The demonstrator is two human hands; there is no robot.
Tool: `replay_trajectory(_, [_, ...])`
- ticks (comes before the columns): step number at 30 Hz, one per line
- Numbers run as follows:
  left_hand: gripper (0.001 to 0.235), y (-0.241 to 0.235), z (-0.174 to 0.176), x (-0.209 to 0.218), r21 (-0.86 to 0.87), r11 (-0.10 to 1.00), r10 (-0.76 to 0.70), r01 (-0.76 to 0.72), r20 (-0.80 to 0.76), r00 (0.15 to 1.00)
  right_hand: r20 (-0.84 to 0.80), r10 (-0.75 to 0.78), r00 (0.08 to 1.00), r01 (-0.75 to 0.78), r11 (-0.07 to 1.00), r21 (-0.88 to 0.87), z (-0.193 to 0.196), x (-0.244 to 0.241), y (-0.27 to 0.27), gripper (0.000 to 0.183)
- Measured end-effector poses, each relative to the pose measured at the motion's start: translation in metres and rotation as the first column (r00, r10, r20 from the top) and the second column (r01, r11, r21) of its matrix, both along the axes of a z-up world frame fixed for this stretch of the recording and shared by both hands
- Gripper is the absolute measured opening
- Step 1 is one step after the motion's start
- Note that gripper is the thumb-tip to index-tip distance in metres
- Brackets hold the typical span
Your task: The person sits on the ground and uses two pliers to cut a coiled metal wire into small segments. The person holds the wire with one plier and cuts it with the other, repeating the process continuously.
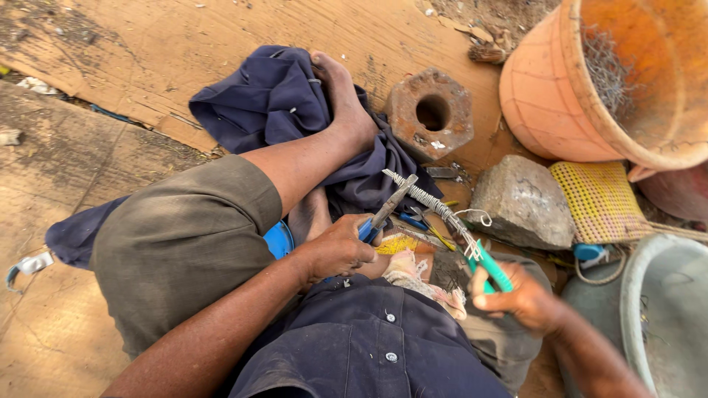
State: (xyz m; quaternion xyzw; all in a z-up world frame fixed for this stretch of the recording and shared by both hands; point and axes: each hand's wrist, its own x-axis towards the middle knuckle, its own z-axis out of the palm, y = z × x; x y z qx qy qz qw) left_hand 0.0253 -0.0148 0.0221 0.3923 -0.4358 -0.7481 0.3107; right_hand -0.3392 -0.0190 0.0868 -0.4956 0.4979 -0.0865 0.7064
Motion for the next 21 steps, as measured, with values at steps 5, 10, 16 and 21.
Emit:
replay_trajectory(5, [0.02, 0.007, -0.027, -0.031, -0.388, 0.898, 0.332, -0.21, 0.281, 0.901, -0.204, -0.141, 0.969, 0.108, 0.98, -0.165, -0.056, 0.029, 0.046, 0.013])
replay_trajectory(10, [0.027, 0.008, -0.023, -0.036, -0.391, 0.894, 0.4, -0.218, 0.481, 0.78, -0.236, 0.018, 0.972, -0.094, 0.944, -0.316, -0.039, 0.033, 0.049, 0.02])
replay_trajectory(16, [0.029, 0.004, 0.003, -0.021, -0.519, 0.847, 0.463, -0.113, 0.616, 0.637, -0.214, 0.002, 0.977, -0.044, 0.98, -0.193, -0.005, 0.018, 0.037, 0.014])
replay_trajectory(21, [0.034, -0.003, 0.011, -0.013, -0.551, 0.834, 0.41, 0.021, 0.645, 0.645, -0.56, -0.064, 0.826, -0.125, 0.948, -0.293, 0.044, 0.0, 0.001, 0.025])
